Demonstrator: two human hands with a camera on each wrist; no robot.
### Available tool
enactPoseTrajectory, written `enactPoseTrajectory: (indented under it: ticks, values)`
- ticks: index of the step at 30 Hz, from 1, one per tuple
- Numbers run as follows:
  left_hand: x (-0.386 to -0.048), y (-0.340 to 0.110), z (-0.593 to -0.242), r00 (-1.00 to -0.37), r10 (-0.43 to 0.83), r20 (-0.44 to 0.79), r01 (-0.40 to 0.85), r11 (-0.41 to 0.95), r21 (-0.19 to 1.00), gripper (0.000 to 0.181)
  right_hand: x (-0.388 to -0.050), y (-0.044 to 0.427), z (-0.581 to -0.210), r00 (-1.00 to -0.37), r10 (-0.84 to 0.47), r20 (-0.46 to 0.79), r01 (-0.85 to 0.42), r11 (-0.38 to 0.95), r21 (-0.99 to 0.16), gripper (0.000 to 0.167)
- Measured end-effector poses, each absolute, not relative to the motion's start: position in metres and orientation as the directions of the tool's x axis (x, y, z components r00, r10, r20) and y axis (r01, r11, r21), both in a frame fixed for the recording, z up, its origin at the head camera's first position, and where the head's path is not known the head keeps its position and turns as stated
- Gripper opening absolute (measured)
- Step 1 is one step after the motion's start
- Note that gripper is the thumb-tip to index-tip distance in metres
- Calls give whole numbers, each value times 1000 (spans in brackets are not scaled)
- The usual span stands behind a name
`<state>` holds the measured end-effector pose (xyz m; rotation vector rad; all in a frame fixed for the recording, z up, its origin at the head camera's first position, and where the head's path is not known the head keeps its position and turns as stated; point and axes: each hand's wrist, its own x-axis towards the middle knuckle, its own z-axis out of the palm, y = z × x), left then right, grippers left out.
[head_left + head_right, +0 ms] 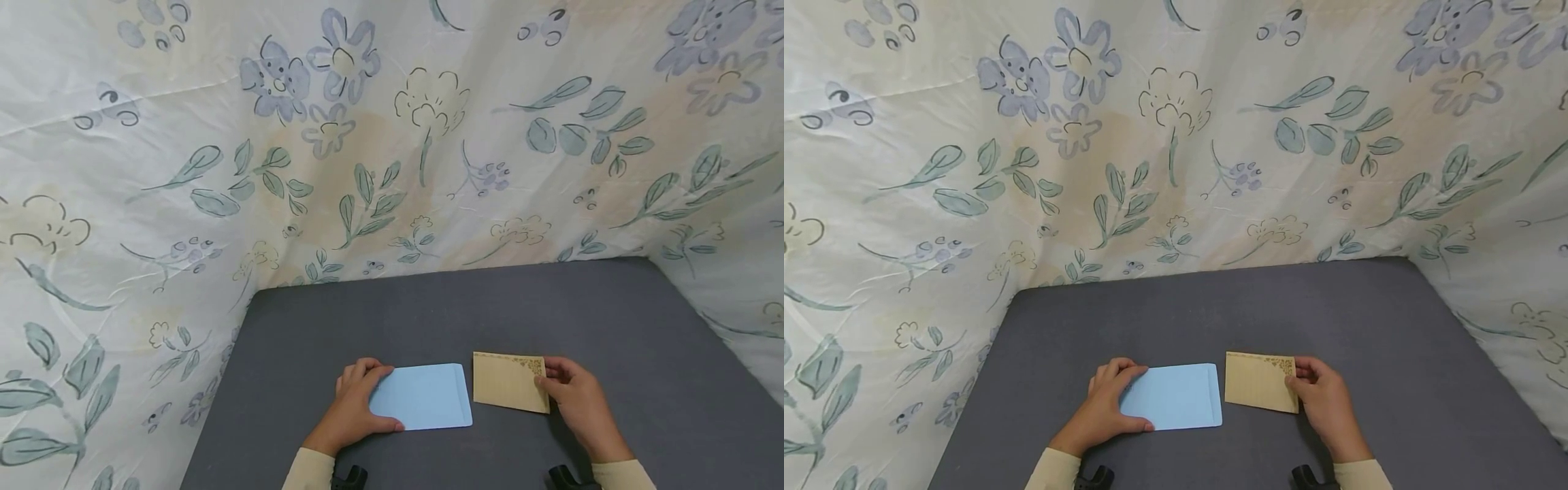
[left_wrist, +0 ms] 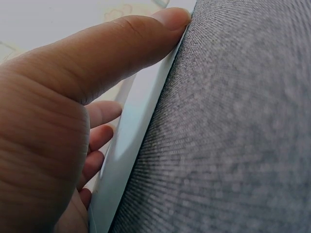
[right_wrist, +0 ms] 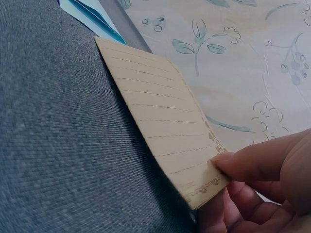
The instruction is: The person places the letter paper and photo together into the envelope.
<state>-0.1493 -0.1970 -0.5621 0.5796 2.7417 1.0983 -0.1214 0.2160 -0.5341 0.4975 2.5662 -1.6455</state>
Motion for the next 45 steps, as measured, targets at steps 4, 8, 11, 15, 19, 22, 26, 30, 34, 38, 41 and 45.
enactPoseTrajectory:
  ticks: [4,8,11,15,19,22,26,30,34,38,41,45]
  values:
    - [-149,-197,-561,-917,398,23,304,659,688,97,-121,216,-533,-945,247,-216,298,370,-880,37]
    - [-148,-196,-561,-917,399,24,305,658,688,98,-121,216,-534,-941,258,-217,302,359,-883,36]
    - [-148,-196,-561,-916,400,25,306,658,688,98,-121,216,-535,-942,256,-217,300,351,-887,36]
    - [-149,-197,-562,-916,401,25,307,659,687,98,-120,216,-535,-945,250,-210,289,342,-894,37]
    - [-148,-199,-562,-914,405,27,311,657,687,98,-116,213,-533,-943,257,-211,288,315,-904,38]
    - [-147,-200,-561,-912,409,26,313,654,688,98,-113,211,-533,-940,265,-217,290,280,-915,40]
    - [-145,-202,-561,-910,414,23,313,650,692,97,-110,207,-533,-940,261,-222,287,248,-925,41]
    - [-144,-204,-561,-909,417,21,313,649,693,98,-109,201,-535,-935,262,-238,299,226,-927,42]
    - [-146,-204,-559,-909,417,17,311,649,695,98,-111,197,-535,-931,261,-256,314,212,-925,42]
    - [-147,-205,-558,-907,420,15,310,645,698,98,-111,194,-535,-931,253,-264,318,204,-926,42]
    - [-148,-205,-557,-907,422,11,309,646,699,99,-112,192,-535,-930,250,-269,320,194,-927,41]
    - [-149,-206,-555,-906,424,4,307,649,696,99,-112,190,-536,-933,232,-276,321,186,-929,41]
